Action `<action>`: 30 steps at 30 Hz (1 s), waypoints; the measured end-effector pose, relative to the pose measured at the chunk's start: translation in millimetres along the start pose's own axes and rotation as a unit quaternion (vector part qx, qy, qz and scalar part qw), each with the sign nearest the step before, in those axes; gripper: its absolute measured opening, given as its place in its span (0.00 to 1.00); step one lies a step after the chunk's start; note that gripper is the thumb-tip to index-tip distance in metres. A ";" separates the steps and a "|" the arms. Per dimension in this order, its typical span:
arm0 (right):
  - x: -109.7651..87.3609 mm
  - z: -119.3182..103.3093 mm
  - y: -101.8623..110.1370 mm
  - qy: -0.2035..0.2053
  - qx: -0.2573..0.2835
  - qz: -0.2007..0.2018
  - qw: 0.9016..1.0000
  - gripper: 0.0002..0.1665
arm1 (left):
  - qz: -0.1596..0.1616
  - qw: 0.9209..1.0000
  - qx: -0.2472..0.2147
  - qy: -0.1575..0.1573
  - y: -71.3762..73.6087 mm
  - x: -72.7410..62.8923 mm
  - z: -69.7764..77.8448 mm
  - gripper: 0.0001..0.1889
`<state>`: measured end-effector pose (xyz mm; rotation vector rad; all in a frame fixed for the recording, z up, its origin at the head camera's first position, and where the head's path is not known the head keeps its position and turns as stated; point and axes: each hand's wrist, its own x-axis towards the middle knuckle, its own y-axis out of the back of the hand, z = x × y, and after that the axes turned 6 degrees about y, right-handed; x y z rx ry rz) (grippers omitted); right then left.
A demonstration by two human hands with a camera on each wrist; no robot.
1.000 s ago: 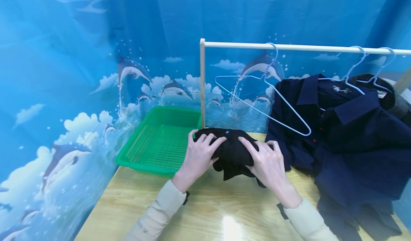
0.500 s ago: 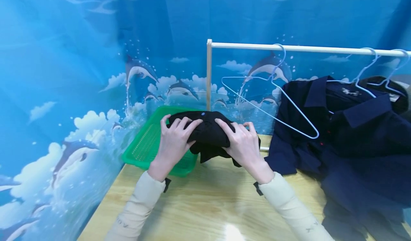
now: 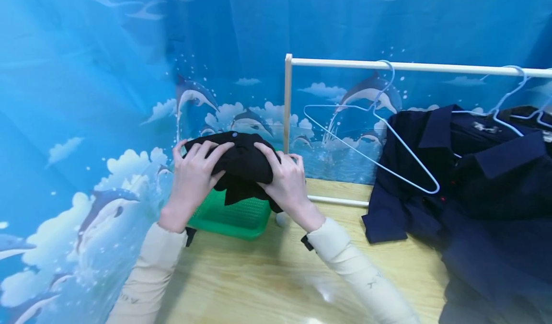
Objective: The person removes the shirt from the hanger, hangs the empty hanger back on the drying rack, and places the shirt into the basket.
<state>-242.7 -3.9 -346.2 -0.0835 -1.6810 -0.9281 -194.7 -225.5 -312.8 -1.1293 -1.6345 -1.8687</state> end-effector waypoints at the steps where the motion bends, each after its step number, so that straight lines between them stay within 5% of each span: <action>1: 2.0 -1.0 -6.5 -0.009 0.012 0.000 1.000 0.48 | -0.001 1.000 -0.001 0.009 -0.5 -0.4 -3.2 0.36; 8: -2.9 -4.0 -60.1 -0.095 0.159 -0.011 0.983 0.50 | -0.016 0.995 -0.058 0.084 -26.9 -12.5 -23.3 0.31; 11: -14.5 -2.4 -79.4 -0.122 0.196 -0.058 0.971 0.54 | -0.044 0.989 -0.087 0.111 -49.2 -24.8 -33.9 0.30; 15: -31.5 1.3 -92.7 -0.124 0.179 -0.178 0.960 0.63 | -0.168 0.976 -0.063 0.120 -72.4 -46.3 -48.9 0.33; 19: -41.0 3.1 -87.1 -0.072 0.135 -0.274 0.950 0.64 | -0.311 0.946 -0.027 0.087 -81.7 -66.9 -53.5 0.34; 21: -41.8 2.4 -79.9 -0.050 0.116 -0.311 0.942 0.58 | -0.347 0.934 -0.032 0.075 -81.2 -73.2 -53.7 0.34; 25: -42.2 1.5 -70.1 -0.055 0.104 -0.384 0.916 0.43 | -0.358 0.927 -0.065 0.086 -69.8 -74.8 -56.8 0.33; 28: -44.3 2.5 -70.6 -0.072 0.108 -0.415 0.901 0.41 | -0.335 0.930 -0.083 0.128 -58.1 -71.6 -58.2 0.30; 30: -47.1 3.0 -73.6 -0.077 0.104 -0.433 0.892 0.43 | -0.334 0.923 -0.093 0.164 -52.2 -71.2 -56.8 0.30</action>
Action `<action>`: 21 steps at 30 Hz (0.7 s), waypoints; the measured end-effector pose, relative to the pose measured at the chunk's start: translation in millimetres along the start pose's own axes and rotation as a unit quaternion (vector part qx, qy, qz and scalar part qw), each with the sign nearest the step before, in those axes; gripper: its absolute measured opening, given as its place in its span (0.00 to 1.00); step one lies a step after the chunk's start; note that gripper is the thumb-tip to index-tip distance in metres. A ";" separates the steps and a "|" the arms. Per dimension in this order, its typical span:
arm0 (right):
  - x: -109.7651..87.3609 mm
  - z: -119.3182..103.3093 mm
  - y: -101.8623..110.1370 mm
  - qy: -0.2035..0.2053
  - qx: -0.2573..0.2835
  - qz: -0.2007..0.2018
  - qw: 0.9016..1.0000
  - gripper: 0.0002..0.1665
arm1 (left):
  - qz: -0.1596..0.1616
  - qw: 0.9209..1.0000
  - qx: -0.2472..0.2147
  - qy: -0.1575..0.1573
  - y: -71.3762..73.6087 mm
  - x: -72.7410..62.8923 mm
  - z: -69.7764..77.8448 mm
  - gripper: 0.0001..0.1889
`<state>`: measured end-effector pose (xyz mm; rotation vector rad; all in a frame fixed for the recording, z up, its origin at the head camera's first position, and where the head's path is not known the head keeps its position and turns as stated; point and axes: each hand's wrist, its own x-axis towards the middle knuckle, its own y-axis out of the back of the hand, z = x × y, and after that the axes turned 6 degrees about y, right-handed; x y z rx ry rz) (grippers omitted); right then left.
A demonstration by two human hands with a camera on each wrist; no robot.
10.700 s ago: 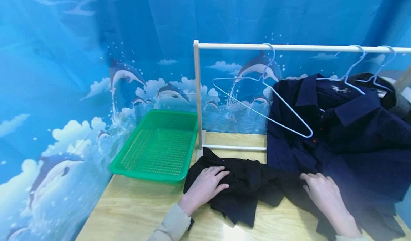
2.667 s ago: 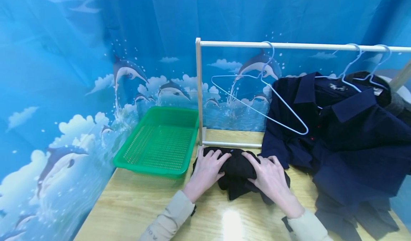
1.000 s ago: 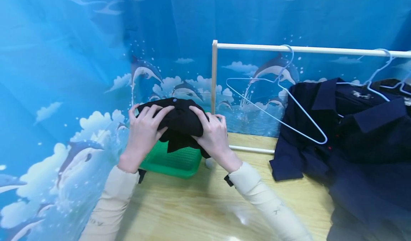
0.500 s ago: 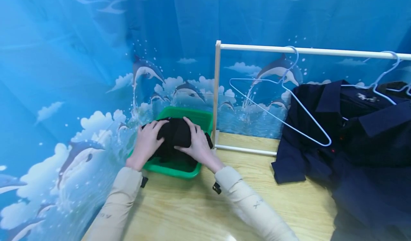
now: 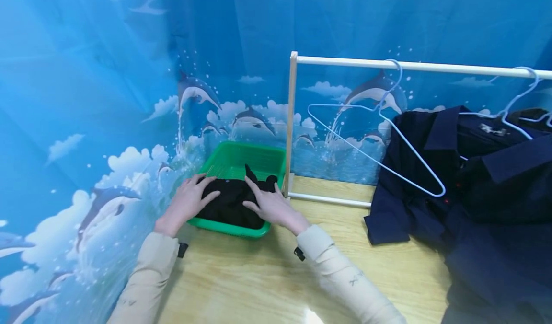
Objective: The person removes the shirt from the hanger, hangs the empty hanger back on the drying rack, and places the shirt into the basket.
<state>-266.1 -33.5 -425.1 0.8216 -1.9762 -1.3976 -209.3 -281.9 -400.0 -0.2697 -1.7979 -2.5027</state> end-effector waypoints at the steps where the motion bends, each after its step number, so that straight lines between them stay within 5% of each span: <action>1: 0.4 0.5 -2.0 -0.003 0.000 -0.011 1.000 0.44 | -0.005 1.000 -0.009 0.011 0.6 -1.5 1.4 0.30; 4: 1.4 -0.1 -7.5 -0.007 -0.021 -0.044 0.999 0.43 | -0.037 0.999 -0.021 0.019 -3.7 -4.9 7.0 0.31; 12: 1.4 -4.2 -8.9 -0.024 -0.094 -0.079 0.992 0.35 | -0.101 0.994 -0.008 -0.039 -23.4 -0.9 17.5 0.30; 16: 0.0 -2.7 -7.3 -0.009 -0.076 -0.046 0.996 0.30 | -0.091 0.995 -0.009 -0.043 -23.7 0.5 16.9 0.29; 21: -11.6 -4.8 -1.4 0.028 -0.023 0.054 0.998 0.23 | -0.040 0.999 0.009 -0.033 -19.5 -5.0 19.5 0.25</action>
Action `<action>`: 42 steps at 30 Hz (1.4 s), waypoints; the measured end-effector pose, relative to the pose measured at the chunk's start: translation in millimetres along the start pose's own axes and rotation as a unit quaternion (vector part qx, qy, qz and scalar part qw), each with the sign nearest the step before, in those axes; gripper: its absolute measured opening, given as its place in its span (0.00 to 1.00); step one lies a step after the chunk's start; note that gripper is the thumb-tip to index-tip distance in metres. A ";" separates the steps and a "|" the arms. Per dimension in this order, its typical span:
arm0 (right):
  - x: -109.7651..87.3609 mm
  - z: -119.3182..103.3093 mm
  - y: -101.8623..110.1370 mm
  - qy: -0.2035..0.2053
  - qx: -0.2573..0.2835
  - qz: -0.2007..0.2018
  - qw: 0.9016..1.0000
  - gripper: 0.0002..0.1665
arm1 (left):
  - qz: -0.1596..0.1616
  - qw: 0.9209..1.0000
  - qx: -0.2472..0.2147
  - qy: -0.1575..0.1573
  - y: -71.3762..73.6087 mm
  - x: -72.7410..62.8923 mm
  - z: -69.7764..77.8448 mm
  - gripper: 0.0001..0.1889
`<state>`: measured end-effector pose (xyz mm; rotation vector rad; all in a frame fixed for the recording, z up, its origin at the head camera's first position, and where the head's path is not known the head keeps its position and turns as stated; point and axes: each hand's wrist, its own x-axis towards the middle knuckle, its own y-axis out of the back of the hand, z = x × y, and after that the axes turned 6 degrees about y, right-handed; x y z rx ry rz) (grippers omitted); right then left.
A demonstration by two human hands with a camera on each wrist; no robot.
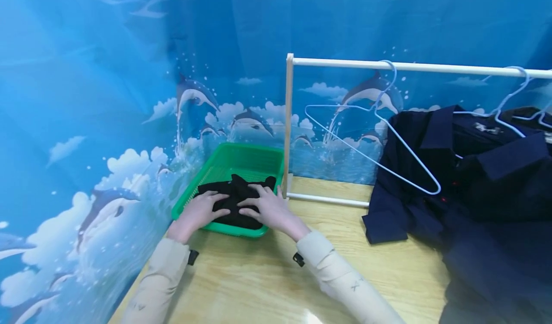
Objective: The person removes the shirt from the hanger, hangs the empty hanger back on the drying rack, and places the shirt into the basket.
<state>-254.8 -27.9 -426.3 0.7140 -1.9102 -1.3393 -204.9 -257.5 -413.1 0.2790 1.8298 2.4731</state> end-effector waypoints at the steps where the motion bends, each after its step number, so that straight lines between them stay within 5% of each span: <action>1: -3.6 -0.8 3.0 0.007 0.009 0.028 1.000 0.23 | 0.023 1.000 0.013 -0.001 0.7 -1.2 1.7 0.24; 8: -32.1 2.8 29.8 0.054 0.023 0.235 0.970 0.17 | 0.185 0.982 0.037 -0.025 5.8 -1.3 26.2 0.16; 14: -60.3 15.1 49.1 0.043 0.007 0.306 0.951 0.14 | 0.268 0.961 0.013 -0.066 7.7 2.9 52.0 0.09; 35: -165.1 67.0 136.2 -0.032 -0.120 0.414 0.902 0.16 | 0.322 0.937 0.005 -0.136 26.6 47.7 124.8 0.06; 42: -194.6 84.9 171.5 -0.064 -0.152 0.443 0.881 0.15 | 0.342 0.931 0.013 -0.128 39.1 79.1 138.2 0.08</action>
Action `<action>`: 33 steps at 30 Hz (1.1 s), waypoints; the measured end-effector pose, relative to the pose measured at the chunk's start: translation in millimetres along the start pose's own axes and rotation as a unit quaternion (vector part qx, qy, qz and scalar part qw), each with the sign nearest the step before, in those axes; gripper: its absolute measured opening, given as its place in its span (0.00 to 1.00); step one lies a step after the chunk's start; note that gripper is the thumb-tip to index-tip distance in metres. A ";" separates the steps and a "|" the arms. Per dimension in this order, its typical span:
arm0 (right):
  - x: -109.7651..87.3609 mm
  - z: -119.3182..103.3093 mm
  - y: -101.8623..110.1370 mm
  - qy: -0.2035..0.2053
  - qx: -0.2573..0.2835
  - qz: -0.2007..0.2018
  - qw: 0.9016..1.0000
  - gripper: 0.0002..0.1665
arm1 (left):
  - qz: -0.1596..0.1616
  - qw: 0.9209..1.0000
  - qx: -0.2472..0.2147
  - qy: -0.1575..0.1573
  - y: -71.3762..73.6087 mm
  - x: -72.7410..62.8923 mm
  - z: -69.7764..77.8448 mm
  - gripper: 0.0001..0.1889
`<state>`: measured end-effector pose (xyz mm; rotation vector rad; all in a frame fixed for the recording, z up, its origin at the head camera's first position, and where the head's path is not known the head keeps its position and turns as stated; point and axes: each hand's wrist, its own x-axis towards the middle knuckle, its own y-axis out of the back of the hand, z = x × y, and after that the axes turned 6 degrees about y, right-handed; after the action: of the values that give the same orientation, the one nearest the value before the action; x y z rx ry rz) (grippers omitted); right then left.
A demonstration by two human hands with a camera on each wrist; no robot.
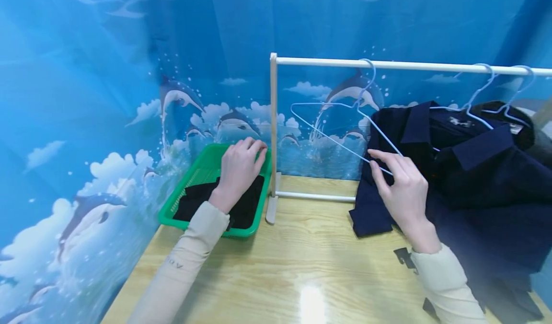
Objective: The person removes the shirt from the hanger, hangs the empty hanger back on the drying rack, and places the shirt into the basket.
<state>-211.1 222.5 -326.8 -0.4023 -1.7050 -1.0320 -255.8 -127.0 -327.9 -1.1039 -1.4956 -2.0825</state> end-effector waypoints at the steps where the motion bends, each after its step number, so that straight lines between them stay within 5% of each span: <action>1: 1.1 4.3 4.1 -0.003 -0.004 0.008 1.000 0.15 | 0.004 1.000 0.005 0.002 -3.3 4.9 -0.6 0.08; 10: 5.7 45.9 38.1 -0.030 -0.061 0.032 0.997 0.15 | -0.032 0.996 0.071 0.048 -42.4 29.5 -11.2 0.15; 18: 11.1 92.2 75.1 -0.067 -0.129 0.031 0.989 0.19 | -0.056 0.992 0.114 0.028 -61.5 36.7 -13.1 0.22; 27: 10.8 132.3 107.0 -0.173 -0.212 0.019 0.961 0.22 | -0.070 0.992 0.101 0.042 -64.0 36.4 -10.2 0.21; 33: 0.3 148.6 111.4 -0.247 -0.245 -0.026 0.937 0.24 | -0.071 0.992 0.089 0.053 -65.4 36.5 -7.3 0.21</action>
<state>-223.8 403.7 -288.7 -1.0129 -1.8837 -1.4893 -325.4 -103.0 -343.1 -0.8314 -1.7135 -2.0158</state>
